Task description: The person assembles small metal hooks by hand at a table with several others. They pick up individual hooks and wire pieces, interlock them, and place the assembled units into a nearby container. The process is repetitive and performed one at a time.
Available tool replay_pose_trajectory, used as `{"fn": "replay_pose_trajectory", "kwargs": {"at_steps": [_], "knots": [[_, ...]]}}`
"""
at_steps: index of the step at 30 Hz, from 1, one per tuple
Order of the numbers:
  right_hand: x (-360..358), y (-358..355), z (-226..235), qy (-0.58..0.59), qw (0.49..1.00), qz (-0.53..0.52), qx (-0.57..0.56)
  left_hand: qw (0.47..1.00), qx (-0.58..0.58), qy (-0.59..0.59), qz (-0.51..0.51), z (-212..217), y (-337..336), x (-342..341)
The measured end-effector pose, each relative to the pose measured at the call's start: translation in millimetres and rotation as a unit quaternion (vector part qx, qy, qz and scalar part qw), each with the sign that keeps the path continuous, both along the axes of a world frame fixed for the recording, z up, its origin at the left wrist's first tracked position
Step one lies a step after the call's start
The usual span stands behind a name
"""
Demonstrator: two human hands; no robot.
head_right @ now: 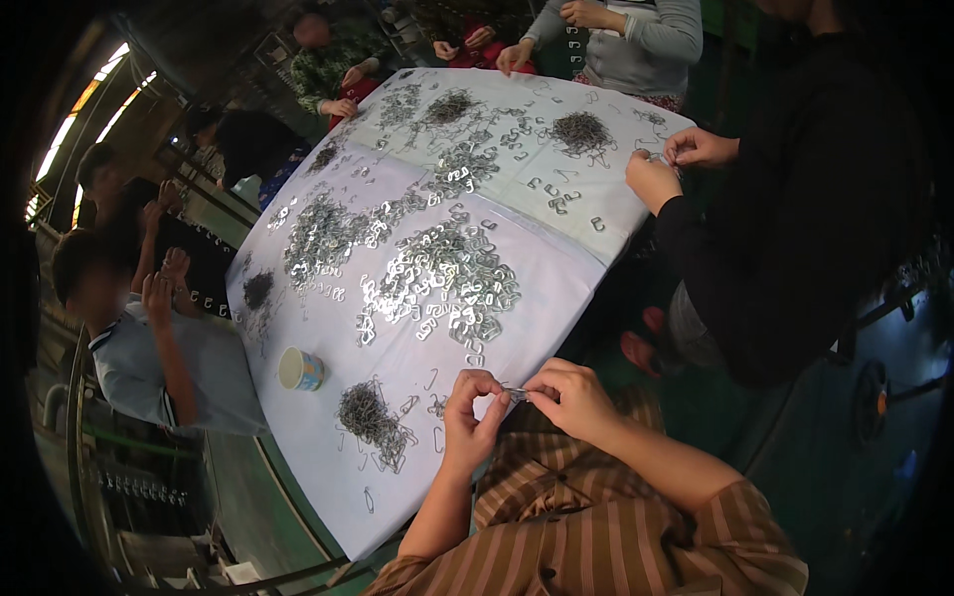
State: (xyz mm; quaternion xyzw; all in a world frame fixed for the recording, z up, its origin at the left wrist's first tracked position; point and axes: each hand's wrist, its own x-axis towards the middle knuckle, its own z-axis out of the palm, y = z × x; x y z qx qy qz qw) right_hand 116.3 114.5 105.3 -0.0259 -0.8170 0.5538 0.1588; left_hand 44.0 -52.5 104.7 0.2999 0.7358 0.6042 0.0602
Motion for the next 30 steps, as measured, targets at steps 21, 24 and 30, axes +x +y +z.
{"fn": "replay_pose_trajectory", "kwargs": {"at_steps": [21,24,30], "knots": [[1.9,-1.4,-13.3,0.025,0.998,0.005,0.054,0.996,0.049,-0.08,0.001,-19.9,11.6,15.1],[3.4,-1.8,-16.7,0.033,0.997,0.01,0.065,0.996,0.048,-0.078,0.008,-24.5,12.3,17.5],[-5.2,9.2,-9.0,0.017,0.999,0.039,0.003,0.998,0.032,-0.044,0.018,-21.8,8.3,19.0]]}}
